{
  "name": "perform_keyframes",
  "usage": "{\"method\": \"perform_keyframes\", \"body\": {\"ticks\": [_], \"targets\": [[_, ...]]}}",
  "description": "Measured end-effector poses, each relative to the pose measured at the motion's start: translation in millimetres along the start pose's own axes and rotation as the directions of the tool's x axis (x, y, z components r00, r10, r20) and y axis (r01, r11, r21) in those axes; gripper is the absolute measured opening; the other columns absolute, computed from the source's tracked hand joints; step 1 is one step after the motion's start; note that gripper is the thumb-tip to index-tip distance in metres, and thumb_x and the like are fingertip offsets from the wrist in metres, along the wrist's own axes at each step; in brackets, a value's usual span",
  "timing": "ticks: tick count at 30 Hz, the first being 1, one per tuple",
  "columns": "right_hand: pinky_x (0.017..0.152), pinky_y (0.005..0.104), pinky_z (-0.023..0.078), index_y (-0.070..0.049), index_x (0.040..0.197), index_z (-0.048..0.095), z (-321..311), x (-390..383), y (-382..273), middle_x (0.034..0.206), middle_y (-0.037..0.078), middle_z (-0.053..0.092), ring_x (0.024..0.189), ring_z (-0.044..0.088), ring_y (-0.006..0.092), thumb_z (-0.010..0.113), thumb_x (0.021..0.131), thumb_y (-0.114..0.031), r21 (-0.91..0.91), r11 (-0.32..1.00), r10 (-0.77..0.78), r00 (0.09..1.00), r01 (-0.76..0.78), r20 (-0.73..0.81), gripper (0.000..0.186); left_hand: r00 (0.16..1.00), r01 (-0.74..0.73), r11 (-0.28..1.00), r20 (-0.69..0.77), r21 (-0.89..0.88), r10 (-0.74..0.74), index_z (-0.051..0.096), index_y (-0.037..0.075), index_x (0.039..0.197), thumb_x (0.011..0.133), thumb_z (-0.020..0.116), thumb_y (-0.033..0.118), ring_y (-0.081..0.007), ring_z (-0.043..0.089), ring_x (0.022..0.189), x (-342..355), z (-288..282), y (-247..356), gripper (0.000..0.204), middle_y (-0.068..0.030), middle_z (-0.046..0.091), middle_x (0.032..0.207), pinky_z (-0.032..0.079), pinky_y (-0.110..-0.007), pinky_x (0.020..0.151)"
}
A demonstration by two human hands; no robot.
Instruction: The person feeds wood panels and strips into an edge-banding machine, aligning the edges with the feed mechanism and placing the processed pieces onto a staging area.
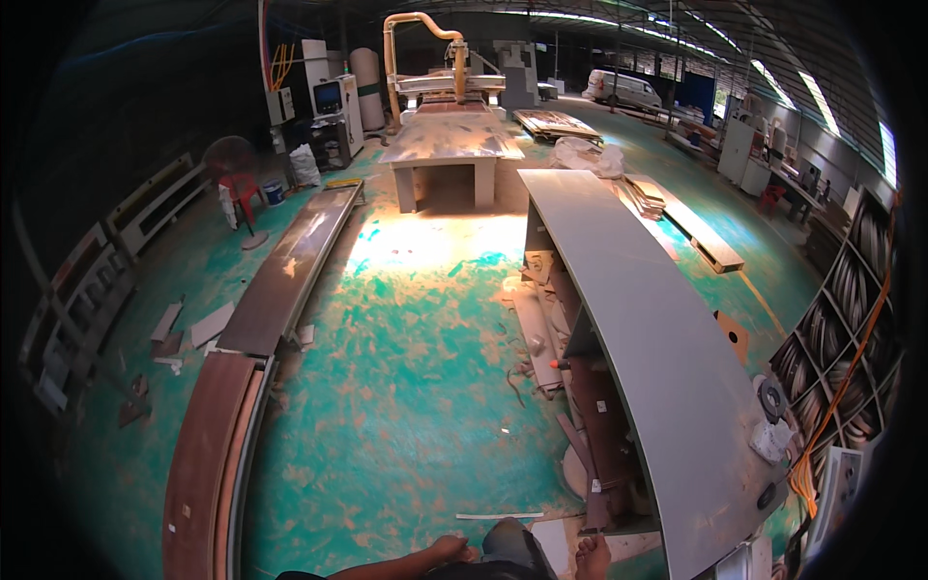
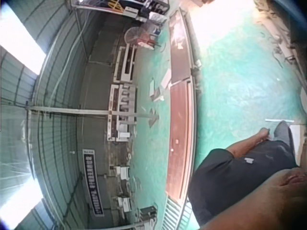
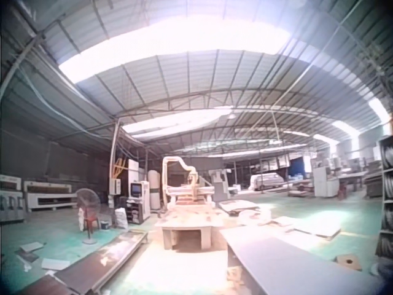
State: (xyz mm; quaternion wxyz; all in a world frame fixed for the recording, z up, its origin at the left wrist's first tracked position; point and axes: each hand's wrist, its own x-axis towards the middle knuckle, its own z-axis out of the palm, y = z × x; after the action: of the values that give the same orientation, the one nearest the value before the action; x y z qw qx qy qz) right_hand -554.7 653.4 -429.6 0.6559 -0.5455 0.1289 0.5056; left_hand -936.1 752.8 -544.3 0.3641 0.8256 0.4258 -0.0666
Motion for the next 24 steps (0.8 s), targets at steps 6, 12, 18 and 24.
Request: {"method": "perform_keyframes", "body": {"ticks": [6, 12, 18, 24], "targets": [[0.052, 0.0270, 0.042, -0.012, 0.099, 0.062, 66.4, 41.3, 5.2, 0.079, 0.002, 0.060, 0.065, 0.057, 0.0160, 0.061, 0.105, -0.031, -0.007, 0.999, 0.042, 0.999, -0.042, 0.004, 0.020, 0.889, 0.453, 0.635, 0.264, -0.626, -0.373, 0.075, 0.003, 0.114, 0.109, 0.042, 0.044, -0.0304, 0.076, 0.096, 16.7, -9.7, -25.5, 0.054, -0.0157, 0.080, 0.101, 0.055, -0.041, 0.093], [0.050, 0.0284, 0.044, -0.010, 0.104, 0.062, 133.1, 94.6, 13.5, 0.085, 0.004, 0.064, 0.068, 0.059, 0.0175, 0.059, 0.106, -0.029, -0.120, 0.982, 0.154, 0.987, -0.148, 0.043, 0.019, 0.851, 0.493, 0.499, 0.276, -0.713, -0.447, 0.074, 0.001, 0.114, 0.107, 0.049, 0.045, -0.0289, 0.076, 0.097, 55.5, -56.1, -54.0, 0.052, -0.0117, 0.081, 0.099, 0.054, -0.041, 0.092], [0.057, 0.0300, 0.040, -0.012, 0.094, 0.055, 203.6, 170.3, -15.2, 0.070, 0.002, 0.047, 0.067, 0.051, 0.0172, 0.057, 0.107, -0.039, -0.200, 0.966, 0.199, 0.963, -0.162, 0.180, 0.031, 0.960, 0.270, 0.942, -0.016, -0.199, -0.278, 0.070, 0.002, 0.109, 0.091, 0.070, 0.051, -0.0360, 0.075, 0.097, 89.8, -108.6, -79.6, 0.052, -0.0155, 0.078, 0.105, 0.055, -0.048, 0.090], [0.051, 0.0299, 0.038, -0.011, 0.087, 0.053, 288.7, 233.3, -53.6, 0.068, 0.002, 0.045, 0.060, 0.049, 0.0180, 0.060, 0.104, -0.031, -0.283, 0.956, 0.168, 0.934, -0.076, 0.317, 0.027, 0.846, 0.302, 0.539, -0.040, -0.786, -0.532, 0.065, -0.002, 0.110, 0.096, 0.066, 0.040, -0.0390, 0.075, 0.091, 113.6, -133.4, -93.2, 0.044, -0.0217, 0.076, 0.104, 0.060, -0.049, 0.083]]}}
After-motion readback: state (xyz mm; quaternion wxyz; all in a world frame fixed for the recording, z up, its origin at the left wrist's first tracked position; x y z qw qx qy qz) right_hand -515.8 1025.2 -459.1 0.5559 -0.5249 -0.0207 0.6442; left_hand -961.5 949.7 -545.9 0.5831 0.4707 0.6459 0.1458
